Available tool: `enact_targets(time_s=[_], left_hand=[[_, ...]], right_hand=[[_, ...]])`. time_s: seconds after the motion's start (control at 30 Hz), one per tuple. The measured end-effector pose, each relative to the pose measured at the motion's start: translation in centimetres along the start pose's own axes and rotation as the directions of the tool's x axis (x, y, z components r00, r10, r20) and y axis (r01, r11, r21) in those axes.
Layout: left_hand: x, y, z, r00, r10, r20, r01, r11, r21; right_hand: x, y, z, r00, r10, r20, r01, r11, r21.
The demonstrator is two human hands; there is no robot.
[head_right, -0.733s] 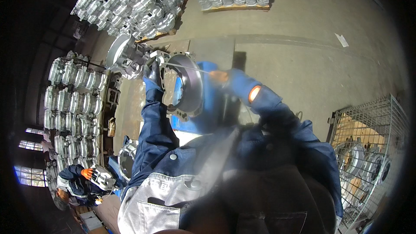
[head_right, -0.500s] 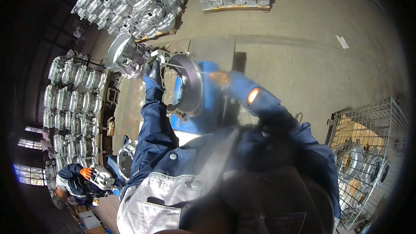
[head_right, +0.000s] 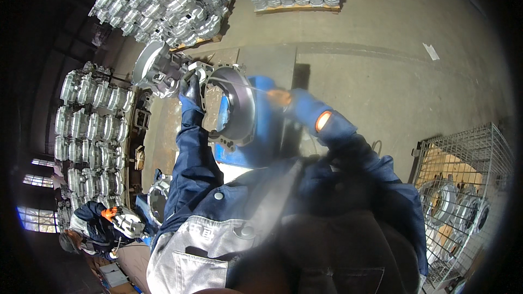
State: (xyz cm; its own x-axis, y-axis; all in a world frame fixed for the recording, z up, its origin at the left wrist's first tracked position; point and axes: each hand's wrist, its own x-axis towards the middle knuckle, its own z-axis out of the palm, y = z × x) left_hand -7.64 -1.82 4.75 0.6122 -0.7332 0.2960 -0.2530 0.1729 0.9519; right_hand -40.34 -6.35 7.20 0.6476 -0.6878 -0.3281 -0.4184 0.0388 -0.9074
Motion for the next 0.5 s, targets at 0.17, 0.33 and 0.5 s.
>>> enact_targets(time_s=[0.17, 0.33, 0.5], left_hand=[[-0.2, -0.3, -0.1, 0.999, -0.046, 0.011, 0.047, 0.998, -0.048], [0.2, -1.7, -0.7, 0.999, -0.027, 0.028, 0.024, 0.996, 0.09], [1.7, -3.4, -0.7, 0.998, -0.045, 0.034, 0.019, 0.83, 0.557]], right_hand=[[0.9, 0.1, 0.4, 0.999, 0.031, -0.018, -0.031, 1.0, 0.0], [3.2, 1.8, 0.0, 1.0, -0.009, -0.017, 0.007, 0.996, -0.089], [4.7, 1.7, -0.7, 0.999, 0.035, -0.014, -0.035, 0.999, -0.028]])
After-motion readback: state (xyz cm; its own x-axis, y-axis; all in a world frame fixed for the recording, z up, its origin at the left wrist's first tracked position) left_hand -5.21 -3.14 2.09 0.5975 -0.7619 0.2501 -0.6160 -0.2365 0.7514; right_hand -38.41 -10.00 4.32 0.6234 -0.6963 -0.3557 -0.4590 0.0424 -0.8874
